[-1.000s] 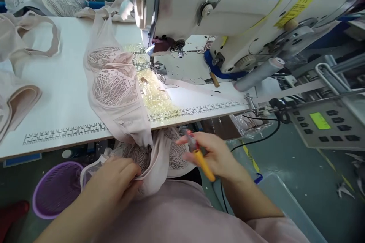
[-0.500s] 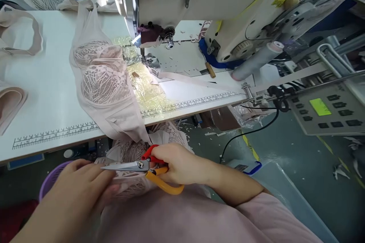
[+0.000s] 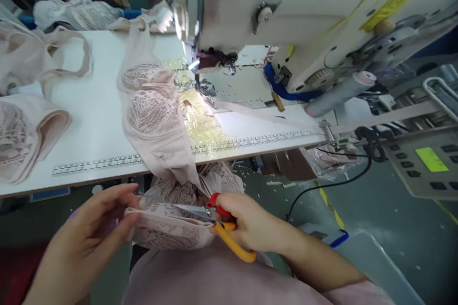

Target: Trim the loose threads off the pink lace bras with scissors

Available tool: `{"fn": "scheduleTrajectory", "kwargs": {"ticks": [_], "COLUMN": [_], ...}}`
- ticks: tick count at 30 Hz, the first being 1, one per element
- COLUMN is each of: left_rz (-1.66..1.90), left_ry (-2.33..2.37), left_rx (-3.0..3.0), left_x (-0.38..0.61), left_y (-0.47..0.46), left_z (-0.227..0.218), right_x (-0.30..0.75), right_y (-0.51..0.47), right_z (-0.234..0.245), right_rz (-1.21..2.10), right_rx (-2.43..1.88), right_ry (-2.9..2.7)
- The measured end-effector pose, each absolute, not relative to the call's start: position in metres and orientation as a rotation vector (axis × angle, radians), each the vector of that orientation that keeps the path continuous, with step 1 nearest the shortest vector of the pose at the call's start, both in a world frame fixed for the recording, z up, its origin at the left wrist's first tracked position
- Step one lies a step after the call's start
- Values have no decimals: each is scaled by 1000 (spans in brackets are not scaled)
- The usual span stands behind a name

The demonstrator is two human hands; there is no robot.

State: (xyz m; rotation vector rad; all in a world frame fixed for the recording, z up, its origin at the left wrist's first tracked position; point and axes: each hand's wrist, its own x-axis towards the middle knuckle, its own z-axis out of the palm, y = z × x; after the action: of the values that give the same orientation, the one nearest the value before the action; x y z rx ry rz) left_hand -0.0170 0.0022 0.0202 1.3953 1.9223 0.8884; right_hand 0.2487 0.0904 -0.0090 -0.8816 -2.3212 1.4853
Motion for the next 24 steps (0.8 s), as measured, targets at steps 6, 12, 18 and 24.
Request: {"fn": "scheduleTrajectory", "kwargs": {"ticks": [6,12,18,24], "left_rz": [1067,1089,1036,1193], "left_ry": [1547,1318,1389,1416], "left_rx": [1706,2185,2388,2413], "left_x": [32,70,92,95], "left_y": [34,57,64,67], "left_z": [19,13,11,7], "right_x": [272,277,266,263], "right_y": [90,102,113,120], "right_z": [-8,18,37,34], "right_rz": [1448,1342,1220,1279], "right_rx": [-1125,-992,-869,-907], "right_ry": [-2324,-1995,-2008,-2036]}}
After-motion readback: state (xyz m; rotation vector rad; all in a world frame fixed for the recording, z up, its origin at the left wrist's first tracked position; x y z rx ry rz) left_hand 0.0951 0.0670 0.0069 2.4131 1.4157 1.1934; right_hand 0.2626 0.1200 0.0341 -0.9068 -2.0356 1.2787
